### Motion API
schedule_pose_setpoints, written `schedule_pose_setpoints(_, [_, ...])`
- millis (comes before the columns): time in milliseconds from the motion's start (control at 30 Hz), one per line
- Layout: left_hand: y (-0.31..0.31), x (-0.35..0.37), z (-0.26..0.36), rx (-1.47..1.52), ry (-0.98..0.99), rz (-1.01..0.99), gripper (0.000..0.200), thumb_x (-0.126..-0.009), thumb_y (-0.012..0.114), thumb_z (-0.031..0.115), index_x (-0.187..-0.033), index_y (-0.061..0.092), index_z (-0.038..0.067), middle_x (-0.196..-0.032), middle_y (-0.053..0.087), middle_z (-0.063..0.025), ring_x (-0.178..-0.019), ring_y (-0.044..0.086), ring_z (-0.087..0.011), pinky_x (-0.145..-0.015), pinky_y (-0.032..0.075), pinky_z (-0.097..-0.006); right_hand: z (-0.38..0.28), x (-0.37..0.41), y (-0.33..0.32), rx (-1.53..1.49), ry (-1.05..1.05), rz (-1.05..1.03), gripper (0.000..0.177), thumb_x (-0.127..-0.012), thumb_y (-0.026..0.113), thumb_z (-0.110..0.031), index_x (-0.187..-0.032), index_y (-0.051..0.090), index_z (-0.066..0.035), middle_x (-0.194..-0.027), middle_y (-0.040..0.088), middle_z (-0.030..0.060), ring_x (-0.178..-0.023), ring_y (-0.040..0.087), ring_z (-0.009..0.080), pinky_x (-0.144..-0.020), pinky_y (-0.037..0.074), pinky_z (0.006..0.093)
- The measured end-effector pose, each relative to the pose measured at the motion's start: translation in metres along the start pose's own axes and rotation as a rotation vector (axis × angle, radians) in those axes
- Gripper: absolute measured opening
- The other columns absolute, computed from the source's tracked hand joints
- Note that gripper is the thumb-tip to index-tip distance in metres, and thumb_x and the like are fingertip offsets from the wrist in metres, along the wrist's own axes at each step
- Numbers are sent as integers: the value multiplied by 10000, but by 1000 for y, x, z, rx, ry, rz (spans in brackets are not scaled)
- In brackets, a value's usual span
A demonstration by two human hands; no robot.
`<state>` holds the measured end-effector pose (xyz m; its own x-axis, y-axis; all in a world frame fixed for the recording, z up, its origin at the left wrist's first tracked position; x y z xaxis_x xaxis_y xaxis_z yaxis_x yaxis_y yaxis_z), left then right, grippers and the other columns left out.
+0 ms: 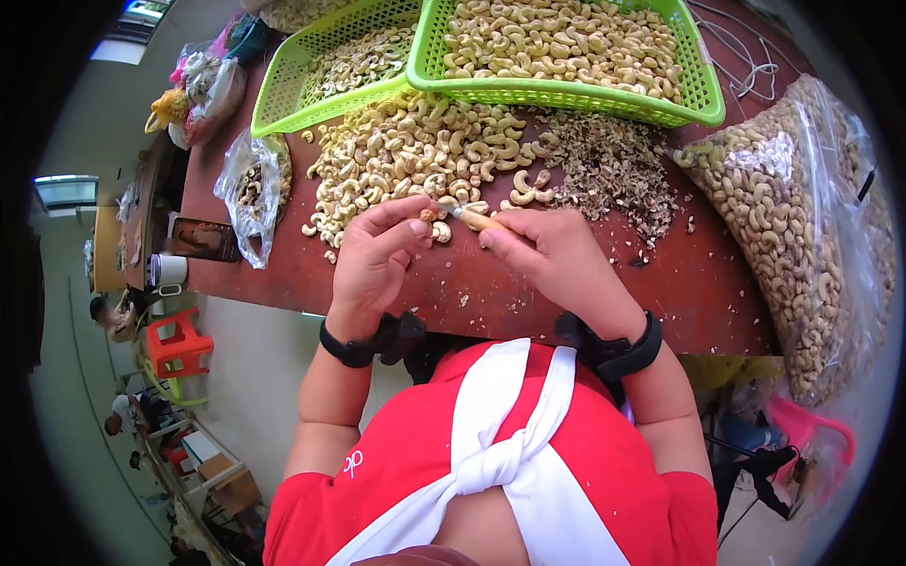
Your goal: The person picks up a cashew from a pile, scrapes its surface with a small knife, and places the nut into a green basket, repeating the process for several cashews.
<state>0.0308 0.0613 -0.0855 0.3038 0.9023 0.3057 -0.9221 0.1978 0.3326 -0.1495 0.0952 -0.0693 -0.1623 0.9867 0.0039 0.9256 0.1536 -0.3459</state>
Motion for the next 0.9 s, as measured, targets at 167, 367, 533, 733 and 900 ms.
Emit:
schedule_pose_setpoints(167, [1,7,-10,119,75,139,215,-755,563,-33,-966,533,-57,-832,576,-90,-689,578,-137,-626,500,-250,-1,1,13,19,9,-119,201,-794,551,-203,-817,597,-9,-556,507,130,-457,456,178,-461,371,292])
schedule_pose_setpoints(367, [7,11,-21,234,111,211,123,-776,542,-33,-891,501,-35,-830,565,-94,-708,591,-160,-672,532,-298,10,0,22,15,5,-90,196,-794,552,-204,-836,610,-21,-553,514,138,-466,482,170,-465,375,295])
schedule_pose_setpoints(533, [7,12,-31,238,130,218,182,-768,532,-55,-947,501,-34,-859,581,-134,-782,601,-211,-686,535,-311,15,-1,20,10,41,-92,201,-793,555,-205,-835,608,-16,-553,519,140,-464,482,163,-462,374,295])
schedule_pose_setpoints(733, [12,10,-37,269,192,229,175,-779,526,-54,-950,497,-38,-879,576,-154,-824,597,-230,-714,536,-323,18,-2,18,-9,65,-113,205,-794,553,-207,-843,608,-15,-535,513,124,-451,458,139,-449,363,285])
schedule_pose_setpoints(900, [19,11,-34,287,256,260,149,-799,497,-45,-939,461,-5,-922,567,-162,-818,591,-192,-656,540,-294,25,-2,20,-54,107,-145,210,-799,549,-209,-848,610,-14,-512,496,96,-451,428,99,-438,350,270])
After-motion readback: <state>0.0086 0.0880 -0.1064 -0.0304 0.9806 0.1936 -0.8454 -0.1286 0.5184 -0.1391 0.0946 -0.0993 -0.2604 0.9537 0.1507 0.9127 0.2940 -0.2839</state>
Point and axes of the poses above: each hand's wrist, its own x-axis away from the middle knuckle, its own y-axis out of the palm, z = x × y, the point moved 4 cm from there along -x, towards the middle knuckle
